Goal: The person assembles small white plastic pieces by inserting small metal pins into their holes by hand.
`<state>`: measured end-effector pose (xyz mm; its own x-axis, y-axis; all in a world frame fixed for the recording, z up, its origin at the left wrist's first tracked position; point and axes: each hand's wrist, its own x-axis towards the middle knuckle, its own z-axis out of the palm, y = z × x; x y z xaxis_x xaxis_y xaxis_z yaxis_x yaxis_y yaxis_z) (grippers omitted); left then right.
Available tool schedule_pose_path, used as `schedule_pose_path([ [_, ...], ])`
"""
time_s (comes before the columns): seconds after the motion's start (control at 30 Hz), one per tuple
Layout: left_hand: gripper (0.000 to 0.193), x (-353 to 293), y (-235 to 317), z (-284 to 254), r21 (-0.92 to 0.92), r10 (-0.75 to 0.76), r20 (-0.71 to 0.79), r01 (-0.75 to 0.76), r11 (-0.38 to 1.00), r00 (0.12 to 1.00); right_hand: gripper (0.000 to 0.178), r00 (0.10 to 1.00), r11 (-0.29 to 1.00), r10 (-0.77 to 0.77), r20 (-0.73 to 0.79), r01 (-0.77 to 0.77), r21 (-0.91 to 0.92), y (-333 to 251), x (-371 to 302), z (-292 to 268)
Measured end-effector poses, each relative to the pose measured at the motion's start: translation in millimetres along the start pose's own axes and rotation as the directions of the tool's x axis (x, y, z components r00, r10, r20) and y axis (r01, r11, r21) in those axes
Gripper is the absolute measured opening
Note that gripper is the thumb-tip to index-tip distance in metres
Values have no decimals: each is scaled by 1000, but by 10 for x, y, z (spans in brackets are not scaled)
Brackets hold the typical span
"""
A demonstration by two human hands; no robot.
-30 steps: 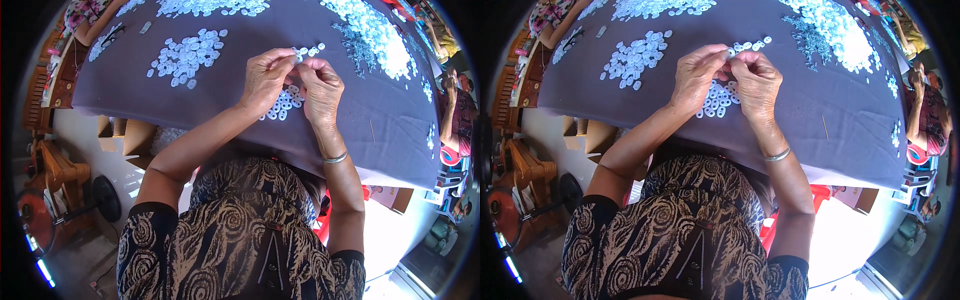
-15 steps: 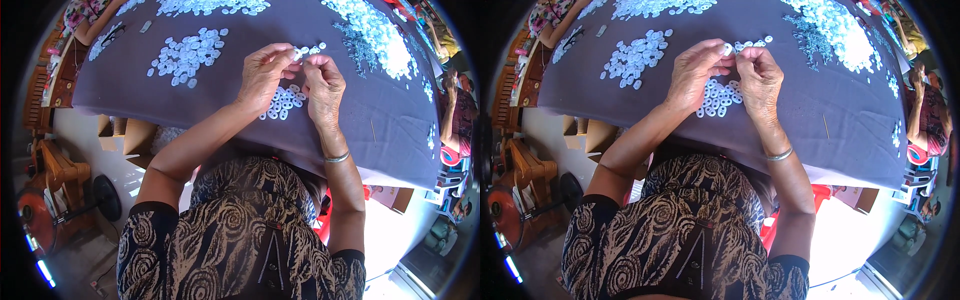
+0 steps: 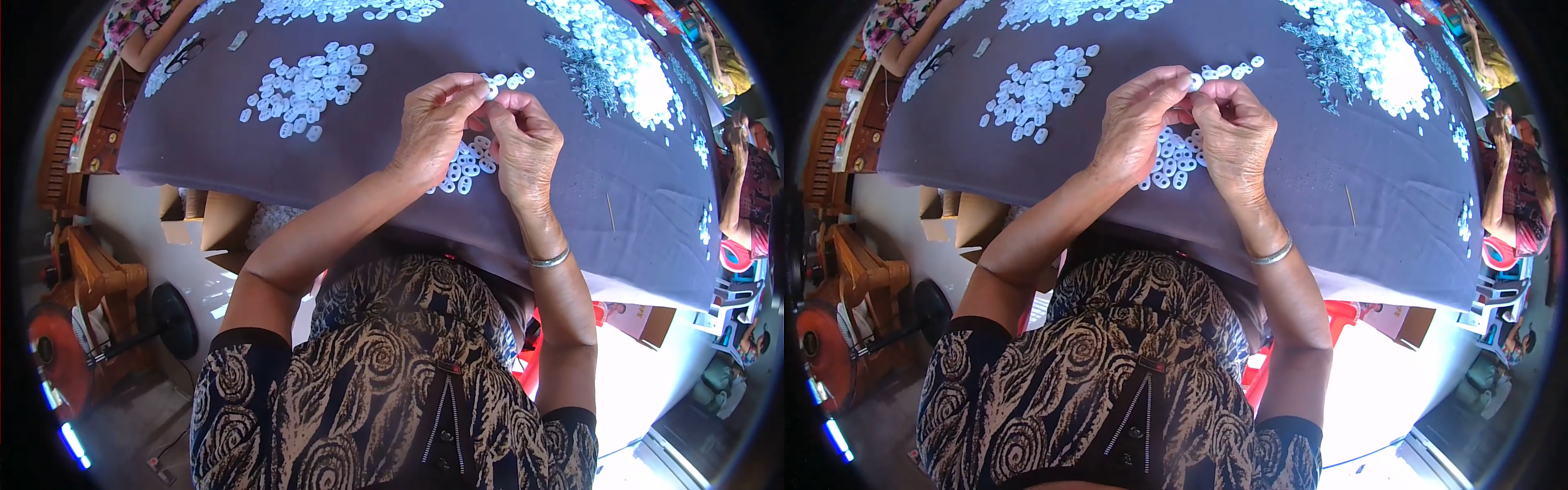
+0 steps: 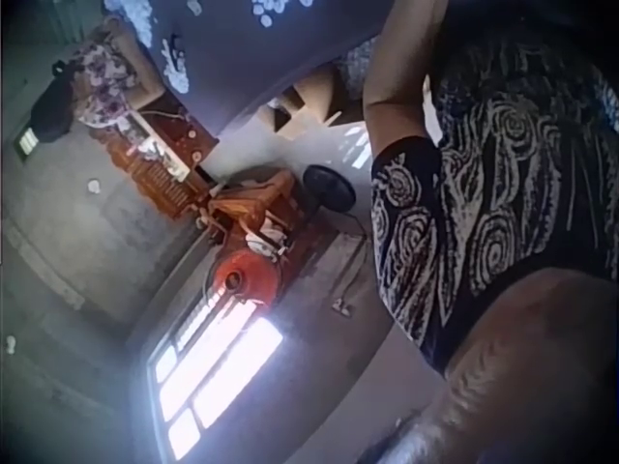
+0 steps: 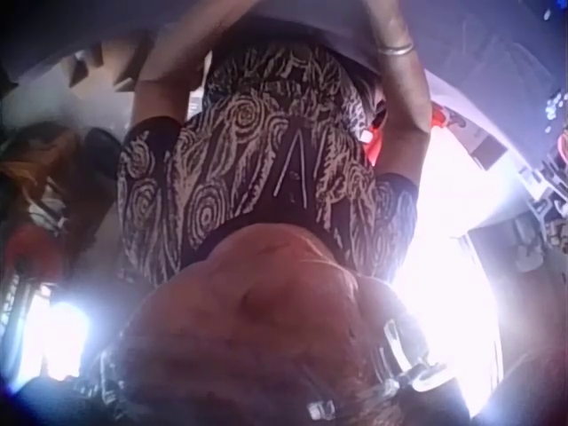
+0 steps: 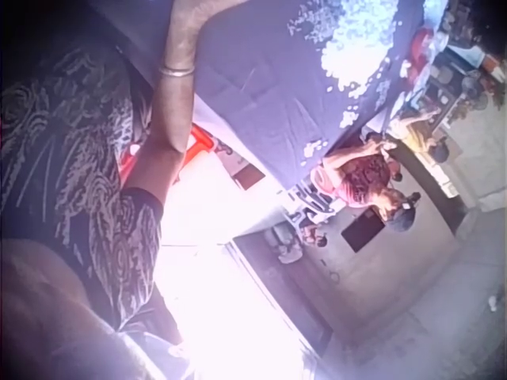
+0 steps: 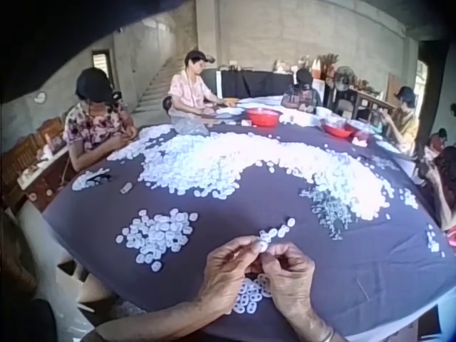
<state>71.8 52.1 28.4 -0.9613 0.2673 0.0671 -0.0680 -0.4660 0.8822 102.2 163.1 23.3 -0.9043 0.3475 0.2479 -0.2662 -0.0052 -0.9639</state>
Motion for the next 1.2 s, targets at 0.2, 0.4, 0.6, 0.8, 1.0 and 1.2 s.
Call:
schedule_pose_path([
  [0.2, 15, -28, -45, 43, -74, 33, -55, -37, 997, 998, 2, 996, 994, 92, -9, -92, 60, -5, -9, 4],
  [0.4, 16, -52, 22, 28, -88, -99, -31, 96, 992, 995, 1, 999, 998, 29, -36, -27, 62, 16, -11, 15],
  [0.6, 15, -48, -19, 9, -147, -97, 7, 97, 984, 995, 1, 999, 999, 40, -23, -40, 23, 29, 2, -17],
  [0.8, 14, -6, -54, 12, -98, -16, -29, 13, 995, 999, 2, 1000, 1000, 23, -14, -23, 18, 52, 32, -20],
  [1.0, 12, 174, 84, -124, -73, 58, -180, -72, 995, 982, 2, 998, 999, 8, -55, -6, 41, 56, 117, -131],
  [1.2, 14, 78, 87, -47, -45, -27, -116, 22, 999, 993, 4, 998, 999, -22, 50, 24, -24, -59, 78, -79],
])
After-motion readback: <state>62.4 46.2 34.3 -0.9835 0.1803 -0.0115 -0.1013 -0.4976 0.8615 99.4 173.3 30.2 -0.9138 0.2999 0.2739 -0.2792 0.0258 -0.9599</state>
